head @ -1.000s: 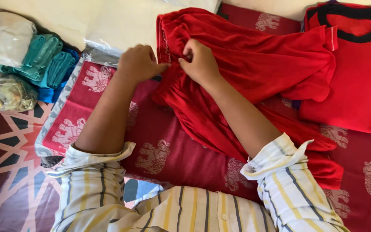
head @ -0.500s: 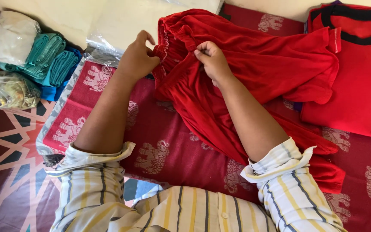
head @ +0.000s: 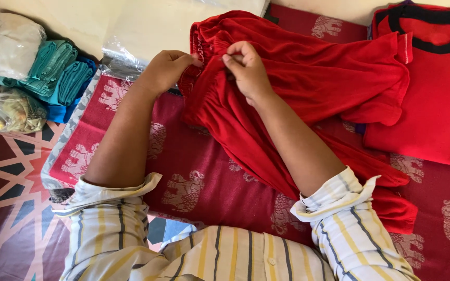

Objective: The recorder is folding a red garment on a table and stacking it with other folded items.

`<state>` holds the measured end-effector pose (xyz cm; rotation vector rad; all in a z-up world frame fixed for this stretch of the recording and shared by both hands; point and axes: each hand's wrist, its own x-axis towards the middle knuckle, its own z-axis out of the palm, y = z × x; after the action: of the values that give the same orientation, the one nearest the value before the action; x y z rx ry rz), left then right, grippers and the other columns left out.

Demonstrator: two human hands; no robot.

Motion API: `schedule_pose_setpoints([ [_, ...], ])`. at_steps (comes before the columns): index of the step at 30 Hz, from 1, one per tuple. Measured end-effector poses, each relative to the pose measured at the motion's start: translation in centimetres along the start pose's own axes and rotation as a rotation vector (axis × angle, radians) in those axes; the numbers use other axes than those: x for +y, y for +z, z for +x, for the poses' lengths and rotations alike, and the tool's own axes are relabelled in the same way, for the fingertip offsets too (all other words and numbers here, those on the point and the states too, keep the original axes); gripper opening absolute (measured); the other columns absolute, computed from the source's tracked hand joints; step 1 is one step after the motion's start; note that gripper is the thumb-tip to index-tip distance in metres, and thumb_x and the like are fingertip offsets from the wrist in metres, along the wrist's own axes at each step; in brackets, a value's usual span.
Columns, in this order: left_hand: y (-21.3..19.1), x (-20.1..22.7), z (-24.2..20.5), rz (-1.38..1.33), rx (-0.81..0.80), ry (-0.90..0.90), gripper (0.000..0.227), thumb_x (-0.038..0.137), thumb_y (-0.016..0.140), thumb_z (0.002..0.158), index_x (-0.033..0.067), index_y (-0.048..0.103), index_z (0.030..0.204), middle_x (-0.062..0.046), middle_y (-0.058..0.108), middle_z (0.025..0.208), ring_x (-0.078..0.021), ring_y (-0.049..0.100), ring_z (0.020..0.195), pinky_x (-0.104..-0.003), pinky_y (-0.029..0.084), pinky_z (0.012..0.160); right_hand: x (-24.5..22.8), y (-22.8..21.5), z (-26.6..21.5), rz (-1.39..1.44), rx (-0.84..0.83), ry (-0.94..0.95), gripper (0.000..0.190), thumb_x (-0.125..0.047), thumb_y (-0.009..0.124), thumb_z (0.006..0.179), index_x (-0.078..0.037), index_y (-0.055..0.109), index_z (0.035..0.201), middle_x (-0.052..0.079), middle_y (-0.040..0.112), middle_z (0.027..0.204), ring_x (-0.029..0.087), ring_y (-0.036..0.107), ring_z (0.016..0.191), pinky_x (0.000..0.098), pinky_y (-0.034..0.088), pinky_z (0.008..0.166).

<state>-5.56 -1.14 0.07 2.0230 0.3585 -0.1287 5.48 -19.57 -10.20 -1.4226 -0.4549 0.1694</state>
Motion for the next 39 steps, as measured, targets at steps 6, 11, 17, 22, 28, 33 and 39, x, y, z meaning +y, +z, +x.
schedule_pose_setpoints([
  [6, 0.7, -3.3, 2.7, 0.184, -0.026, 0.211, 0.034, 0.046, 0.079, 0.086, 0.0151, 0.077, 0.1, 0.0, 0.074, 0.098, -0.0135, 0.065, 0.091, -0.032, 0.05, 0.079, 0.7, 0.7, -0.1, -0.313, -0.187, -0.211, 0.009, -0.006, 0.06, 0.101, -0.012, 0.056, 0.107, 0.001, 0.064, 0.101, 0.012, 0.066, 0.098, 0.0259, 0.049, 0.09],
  [11, 0.9, -5.2, 4.9, 0.24, 0.173, 0.246, 0.024, 0.029, 0.068, 0.097, 0.0114, 0.064, 0.082, -0.003, 0.061, 0.079, -0.0164, 0.054, 0.072, -0.037, 0.041, 0.063, -4.2, 0.0, -2.8, -0.551, -0.384, -0.093, 0.03, -0.016, 0.062, 0.1, -0.015, 0.054, 0.129, 0.007, 0.063, 0.135, 0.024, 0.058, 0.131, 0.0385, 0.044, 0.109],
  [17, 0.1, -4.8, 4.4, 0.019, 0.158, 0.091, 0.015, 0.021, 0.065, 0.102, 0.017, 0.053, 0.095, 0.0, 0.057, 0.083, -0.0107, 0.054, 0.074, -0.027, 0.046, 0.06, -9.0, -7.5, -7.2, -0.943, -0.458, -0.459, 0.013, -0.015, 0.071, 0.098, -0.007, 0.061, 0.102, 0.011, 0.062, 0.102, 0.029, 0.062, 0.092, 0.0401, 0.048, 0.086],
  [22, -0.5, -4.9, 4.3, -0.312, -0.022, 0.104, 0.022, 0.009, 0.058, 0.107, 0.0217, 0.04, 0.107, -0.003, 0.067, 0.088, -0.0101, 0.061, 0.079, -0.026, 0.052, 0.064, -10.0, -14.4, -12.2, -1.346, -0.381, 0.107, 0.039, -0.051, 0.067, 0.097, -0.013, 0.062, 0.09, 0.006, 0.065, 0.092, 0.028, 0.061, 0.084, 0.0447, 0.047, 0.073],
  [28, -0.5, -3.9, 3.4, -0.219, -0.09, 0.141, 0.015, 0.012, 0.055, 0.111, 0.025, 0.062, 0.109, 0.005, 0.063, 0.094, -0.0054, 0.057, 0.085, -0.024, 0.052, 0.073, -8.2, -17.0, -14.9, -1.357, -0.237, 0.225, 0.061, -0.065, 0.079, 0.08, -0.01, 0.064, 0.102, 0.008, 0.065, 0.104, 0.027, 0.062, 0.092, 0.0424, 0.051, 0.077],
  [33, -0.4, -2.8, 2.3, -0.141, -0.127, 0.173, 0.029, 0.004, 0.068, 0.096, 0.0171, 0.067, 0.122, 0.0, 0.069, 0.12, -0.0106, 0.067, 0.107, -0.023, 0.06, 0.091, -4.6, -17.7, -14.2, -0.989, -0.164, -0.018, 0.014, -0.009, 0.076, 0.088, -0.01, 0.067, 0.098, 0.005, 0.064, 0.099, 0.019, 0.062, 0.086, 0.0324, 0.049, 0.081],
  [39, -1.0, -4.1, 3.3, -0.138, 0.009, 0.273, 0.029, 0.003, 0.065, 0.103, 0.0232, 0.068, 0.123, 0.006, 0.057, 0.08, -0.0015, 0.049, 0.073, -0.017, 0.038, 0.065, -5.5, -20.1, -12.6, -0.063, 0.172, 0.364, 0.014, -0.011, 0.056, 0.107, -0.019, 0.059, 0.095, -0.009, 0.058, 0.092, 0.002, 0.05, 0.086, 0.0174, 0.044, 0.088],
])
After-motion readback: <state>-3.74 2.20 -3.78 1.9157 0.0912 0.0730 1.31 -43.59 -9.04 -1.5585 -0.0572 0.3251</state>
